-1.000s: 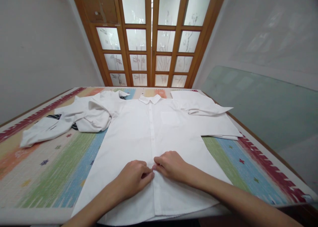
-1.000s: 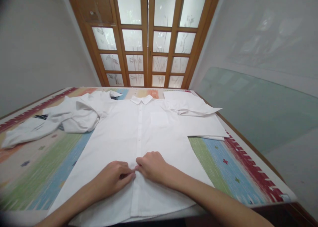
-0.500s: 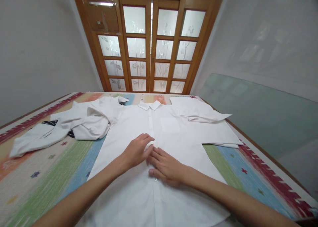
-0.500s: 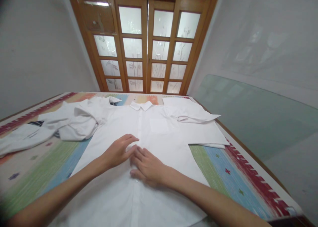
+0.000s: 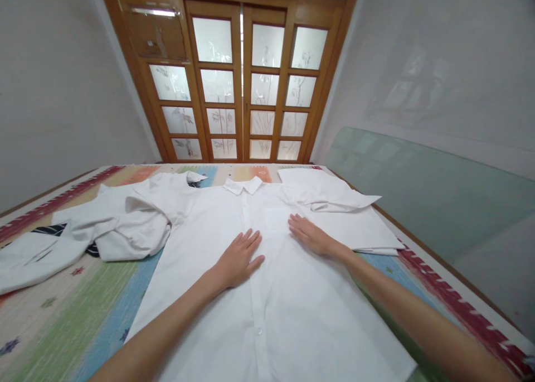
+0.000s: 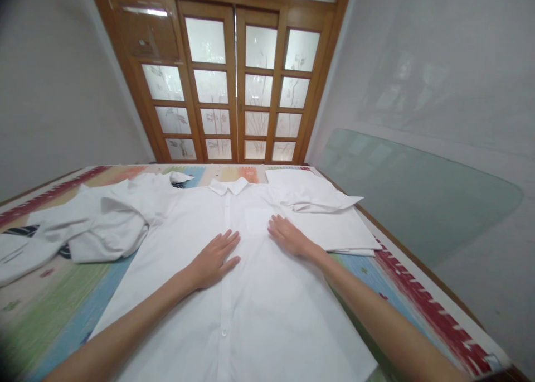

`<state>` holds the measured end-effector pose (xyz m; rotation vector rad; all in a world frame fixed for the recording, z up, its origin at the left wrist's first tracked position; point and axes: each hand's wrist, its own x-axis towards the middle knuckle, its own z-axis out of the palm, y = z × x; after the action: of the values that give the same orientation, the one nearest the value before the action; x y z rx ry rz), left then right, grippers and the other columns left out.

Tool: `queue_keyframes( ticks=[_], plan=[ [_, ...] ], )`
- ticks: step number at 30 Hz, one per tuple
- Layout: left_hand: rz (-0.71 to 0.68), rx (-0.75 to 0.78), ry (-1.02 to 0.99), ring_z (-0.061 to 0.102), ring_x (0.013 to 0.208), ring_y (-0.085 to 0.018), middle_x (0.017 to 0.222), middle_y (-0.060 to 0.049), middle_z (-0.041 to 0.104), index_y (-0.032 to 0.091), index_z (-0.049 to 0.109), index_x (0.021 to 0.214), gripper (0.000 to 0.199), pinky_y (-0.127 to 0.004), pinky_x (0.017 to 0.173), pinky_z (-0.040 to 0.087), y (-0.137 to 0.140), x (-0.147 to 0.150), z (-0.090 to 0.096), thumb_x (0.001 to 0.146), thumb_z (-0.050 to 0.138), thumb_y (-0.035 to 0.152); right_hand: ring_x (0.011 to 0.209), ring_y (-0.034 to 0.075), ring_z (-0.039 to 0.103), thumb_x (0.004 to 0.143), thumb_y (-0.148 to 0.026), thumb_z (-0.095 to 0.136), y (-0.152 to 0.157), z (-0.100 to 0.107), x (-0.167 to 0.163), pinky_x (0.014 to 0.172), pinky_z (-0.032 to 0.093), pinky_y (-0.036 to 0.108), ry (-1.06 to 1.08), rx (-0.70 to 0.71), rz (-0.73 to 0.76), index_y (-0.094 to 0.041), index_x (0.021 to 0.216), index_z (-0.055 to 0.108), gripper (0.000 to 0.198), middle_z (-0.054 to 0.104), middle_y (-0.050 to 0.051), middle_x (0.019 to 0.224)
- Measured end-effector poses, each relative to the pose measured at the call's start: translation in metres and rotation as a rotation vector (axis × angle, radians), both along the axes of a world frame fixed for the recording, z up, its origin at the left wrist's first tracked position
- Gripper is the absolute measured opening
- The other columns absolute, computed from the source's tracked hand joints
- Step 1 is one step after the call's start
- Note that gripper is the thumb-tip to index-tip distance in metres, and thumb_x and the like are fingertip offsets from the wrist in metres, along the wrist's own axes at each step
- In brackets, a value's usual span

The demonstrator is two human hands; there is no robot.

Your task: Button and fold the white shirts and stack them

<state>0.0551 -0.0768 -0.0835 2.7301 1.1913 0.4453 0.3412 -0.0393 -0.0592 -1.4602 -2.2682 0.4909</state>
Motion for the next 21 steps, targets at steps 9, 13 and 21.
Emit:
queue_keyframes(
  ticks=[9, 13, 21],
  plan=[
    [0.006, -0.026, 0.04, 0.024, 0.145, -0.027, 0.154, -0.01, 0.033, 0.017, 0.035, 0.147, 0.059, -0.048, 0.118, 0.023, -0.003, 0.001, 0.007, 0.099, 0.028, 0.049, 0.062, 0.015, 0.065, 0.083, -0.018, 0.054, 0.038, 0.029, 0.061, 0.062, 0.06, 0.033, 1.216, -0.32, -0.848, -0.02, 0.119, 0.044, 0.037, 0.064, 0.005, 0.087],
    [0.005, -0.017, 0.025, 0.024, 0.145, -0.026, 0.154, -0.01, 0.034, 0.017, 0.035, 0.148, 0.059, -0.047, 0.118, 0.023, -0.004, 0.002, 0.006, 0.098, 0.03, 0.049, 0.07, 0.012, 0.065, 0.078, -0.011, 0.054, 0.046, 0.031, 0.07, 0.066, 0.06, 0.033, 1.377, -0.279, -0.891, -0.035, 0.135, 0.024, 0.069, 0.057, 0.002, 0.108],
    [-0.086, -0.032, 0.009, 0.022, 0.145, -0.027, 0.154, -0.01, 0.033, 0.019, 0.032, 0.149, 0.062, -0.048, 0.117, 0.024, -0.001, -0.009, 0.012, 0.097, 0.036, 0.051, 0.099, 0.011, 0.058, 0.07, -0.009, 0.053, 0.093, 0.036, 0.082, 0.074, 0.054, 0.023, 1.267, 0.064, -1.006, -0.032, 0.144, 0.021, 0.085, 0.044, 0.007, 0.136]
  ],
)
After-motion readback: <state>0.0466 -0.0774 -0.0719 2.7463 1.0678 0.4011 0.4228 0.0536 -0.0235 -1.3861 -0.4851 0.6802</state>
